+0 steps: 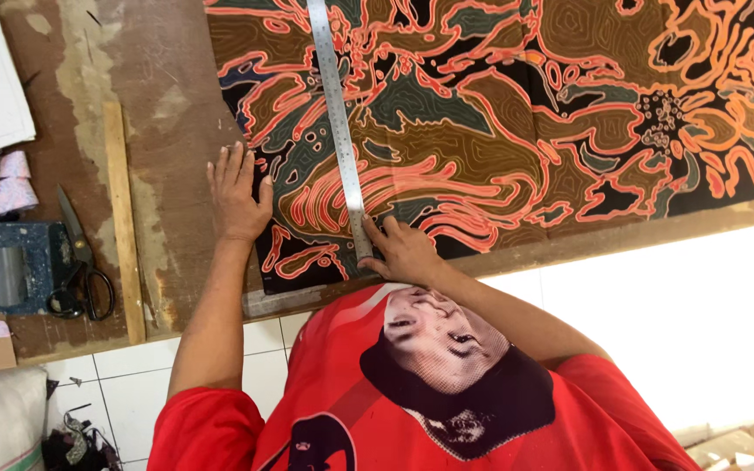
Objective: The person uses a metal ruler and a white marking tool to measure and mark a large piece of patterned fabric laid out on a wooden table. The person repeatedly repositions the ruler and draws straight lines across the fabric surface.
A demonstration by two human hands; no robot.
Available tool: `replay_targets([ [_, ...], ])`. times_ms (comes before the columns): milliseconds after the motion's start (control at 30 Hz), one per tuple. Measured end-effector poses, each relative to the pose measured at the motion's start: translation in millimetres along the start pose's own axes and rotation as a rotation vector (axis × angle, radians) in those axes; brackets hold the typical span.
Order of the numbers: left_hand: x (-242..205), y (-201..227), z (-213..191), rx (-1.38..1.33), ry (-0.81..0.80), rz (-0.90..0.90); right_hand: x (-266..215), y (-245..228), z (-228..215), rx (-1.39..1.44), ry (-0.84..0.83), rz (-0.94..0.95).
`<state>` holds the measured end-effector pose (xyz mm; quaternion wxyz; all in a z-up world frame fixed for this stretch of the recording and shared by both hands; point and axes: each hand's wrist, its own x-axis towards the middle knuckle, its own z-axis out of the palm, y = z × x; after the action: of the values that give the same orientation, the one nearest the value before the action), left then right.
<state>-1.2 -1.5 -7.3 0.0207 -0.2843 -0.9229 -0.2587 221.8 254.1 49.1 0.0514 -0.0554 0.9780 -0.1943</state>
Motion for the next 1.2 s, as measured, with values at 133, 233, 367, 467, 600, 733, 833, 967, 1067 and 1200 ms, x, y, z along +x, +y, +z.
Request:
replay_targets([
  [133,1,3,-2,-0.05,0.039,0.026,1,-8,-4,0.013,0.075,0.024],
  [233,7,11,-4,0.013,0.069,0.1,-2,-23,-3,0.006,0.11,0.101],
  [367,33,40,6,0.068,-0.117,0.27,-1,-35,-4,-0.019,0.14,0.187],
  [467,57,65,23,0.021,-0.233,0.415,3,-43,-3,-0.003,0.079,0.269],
  [600,75,74,40,0.008,-0.327,0.48,1,-51,-1,-0.04,-0.002,0.359],
  [733,77,64,40,0.017,-0.334,0.479,5,-55,-4,-0.047,-0.013,0.396],
  [833,72,58,43,0.04,-0.341,0.482,5,-59,-1,-0.049,-0.045,0.432],
  [967,72,59,45,0.068,-0.316,0.505,6,-59,-5,-0.026,-0.051,0.452],
  [1067,70,58,44,0.053,-0.326,0.489,5,-60,-4,-0.033,-0.035,0.442],
  [1200,68,57,43,0.041,-0.31,0.49,5,-61,-3,-0.024,-0.048,0.46],
])
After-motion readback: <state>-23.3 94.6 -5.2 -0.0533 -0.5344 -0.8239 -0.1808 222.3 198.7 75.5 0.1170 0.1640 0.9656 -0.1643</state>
